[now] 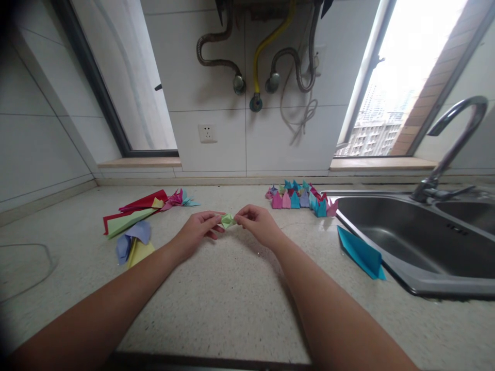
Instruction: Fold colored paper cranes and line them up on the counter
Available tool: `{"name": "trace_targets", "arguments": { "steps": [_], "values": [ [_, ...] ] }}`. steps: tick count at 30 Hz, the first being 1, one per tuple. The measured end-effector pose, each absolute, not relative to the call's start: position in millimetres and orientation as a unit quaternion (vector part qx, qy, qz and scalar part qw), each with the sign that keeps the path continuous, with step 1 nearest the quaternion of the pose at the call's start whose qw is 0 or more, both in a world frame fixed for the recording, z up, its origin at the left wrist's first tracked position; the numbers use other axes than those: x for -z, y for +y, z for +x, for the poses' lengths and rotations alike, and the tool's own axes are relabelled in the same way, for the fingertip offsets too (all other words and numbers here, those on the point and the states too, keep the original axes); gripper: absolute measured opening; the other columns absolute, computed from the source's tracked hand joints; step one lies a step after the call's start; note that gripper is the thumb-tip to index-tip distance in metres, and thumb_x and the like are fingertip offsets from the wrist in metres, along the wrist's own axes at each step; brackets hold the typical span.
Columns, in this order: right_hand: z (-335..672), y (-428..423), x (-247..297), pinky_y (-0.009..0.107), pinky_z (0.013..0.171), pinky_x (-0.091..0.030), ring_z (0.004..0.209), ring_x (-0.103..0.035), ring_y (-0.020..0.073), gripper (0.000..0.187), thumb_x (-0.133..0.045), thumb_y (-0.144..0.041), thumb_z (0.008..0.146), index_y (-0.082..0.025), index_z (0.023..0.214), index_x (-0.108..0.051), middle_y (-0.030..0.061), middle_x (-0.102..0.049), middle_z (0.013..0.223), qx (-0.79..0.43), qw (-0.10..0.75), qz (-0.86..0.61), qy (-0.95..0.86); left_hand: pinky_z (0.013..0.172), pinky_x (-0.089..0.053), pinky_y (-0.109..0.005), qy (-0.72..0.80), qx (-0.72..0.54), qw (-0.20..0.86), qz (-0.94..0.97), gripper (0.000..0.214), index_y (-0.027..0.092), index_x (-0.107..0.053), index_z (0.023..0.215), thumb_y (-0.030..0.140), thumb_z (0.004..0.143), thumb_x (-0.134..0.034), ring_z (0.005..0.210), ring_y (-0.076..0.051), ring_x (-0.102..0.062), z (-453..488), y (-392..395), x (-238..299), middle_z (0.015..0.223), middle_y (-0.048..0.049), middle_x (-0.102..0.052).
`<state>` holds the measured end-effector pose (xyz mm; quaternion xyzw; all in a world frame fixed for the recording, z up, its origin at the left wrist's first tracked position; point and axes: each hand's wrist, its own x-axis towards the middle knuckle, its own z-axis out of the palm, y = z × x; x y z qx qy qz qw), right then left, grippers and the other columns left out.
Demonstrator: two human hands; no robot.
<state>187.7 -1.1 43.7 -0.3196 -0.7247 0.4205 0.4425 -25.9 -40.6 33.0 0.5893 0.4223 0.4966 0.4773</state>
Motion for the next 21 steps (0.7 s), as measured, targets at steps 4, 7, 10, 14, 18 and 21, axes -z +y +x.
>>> {"name": "trace_targets", "arguments": {
  "steps": [4, 7, 10, 14, 18, 21],
  "values": [
    [188.8, 0.4, -42.1, 0.028, 0.061, -0.044, 0.064, -0.056, 0.0128, 0.025, -0.071, -0.041, 0.079, -0.017, 0.085, -0.067, 0.002, -0.066, 0.074, -0.397, 0.441, -0.322, -0.738, 0.056, -0.054, -0.022, 0.426, -0.506, 0.478, 0.578, 0.044, 0.016, -0.071, 0.11, 0.049, 0.081, -0.07, 0.079, -0.018, -0.068, -26.3, -41.0, -34.4, 0.101, -0.0125, -0.072],
    [189.5, 1.1, -42.0, 0.028, 0.062, -0.045, 0.066, -0.057, 0.0136, 0.025, -0.071, -0.042, 0.079, -0.018, 0.086, -0.069, 0.003, -0.067, 0.076, -0.382, 0.445, -0.32, -0.744, 0.056, -0.054, -0.022, 0.422, -0.513, 0.482, 0.571, 0.046, 0.017, -0.071, 0.113, 0.048, 0.08, -0.071, 0.078, -0.017, -0.069, -26.6, -41.3, -35.1, 0.101, -0.0121, -0.073],
    [190.3, 0.6, -43.4, 0.029, 0.062, -0.044, 0.066, -0.057, 0.0137, 0.025, -0.07, -0.041, 0.079, -0.018, 0.087, -0.07, 0.0034, -0.068, 0.076, -0.365, 0.451, -0.329, -0.745, 0.056, -0.053, -0.022, 0.419, -0.516, 0.481, 0.571, 0.044, 0.018, -0.071, 0.113, 0.048, 0.081, -0.07, 0.077, -0.016, -0.069, -26.9, -41.0, -34.8, 0.102, -0.0109, -0.072],
    [190.4, -0.5, -45.2, 0.029, 0.063, -0.044, 0.067, -0.056, 0.0137, 0.022, -0.068, -0.039, 0.08, -0.018, 0.087, -0.071, 0.0035, -0.068, 0.078, -0.353, 0.452, -0.341, -0.744, 0.055, -0.051, -0.021, 0.425, -0.513, 0.468, 0.581, 0.042, 0.019, -0.071, 0.113, 0.048, 0.082, -0.068, 0.075, -0.015, -0.068, -27.4, -40.5, -34.0, 0.103, -0.0106, -0.072],
    [189.1, -1.7, -46.3, 0.029, 0.064, -0.045, 0.066, -0.057, 0.0136, 0.022, -0.069, -0.039, 0.08, -0.018, 0.086, -0.071, 0.0027, -0.068, 0.076, -0.374, 0.455, -0.339, -0.734, 0.053, -0.049, -0.02, 0.424, -0.507, 0.462, 0.592, 0.041, 0.017, -0.072, 0.11, 0.047, 0.083, -0.067, 0.071, -0.014, -0.065, -27.3, -40.8, -34.0, 0.099, -0.0102, -0.072],
    [188.0, -2.6, -47.0, 0.029, 0.065, -0.046, 0.067, -0.057, 0.0137, 0.023, -0.069, -0.039, 0.079, -0.018, 0.087, -0.071, 0.0027, -0.068, 0.076, -0.384, 0.457, -0.331, -0.731, 0.054, -0.048, -0.02, 0.423, -0.498, 0.459, 0.602, 0.038, 0.015, -0.073, 0.104, 0.046, 0.083, -0.067, 0.069, -0.013, -0.064, -26.2, -41.1, -34.1, 0.094, -0.0097, -0.072]
  ]
}}
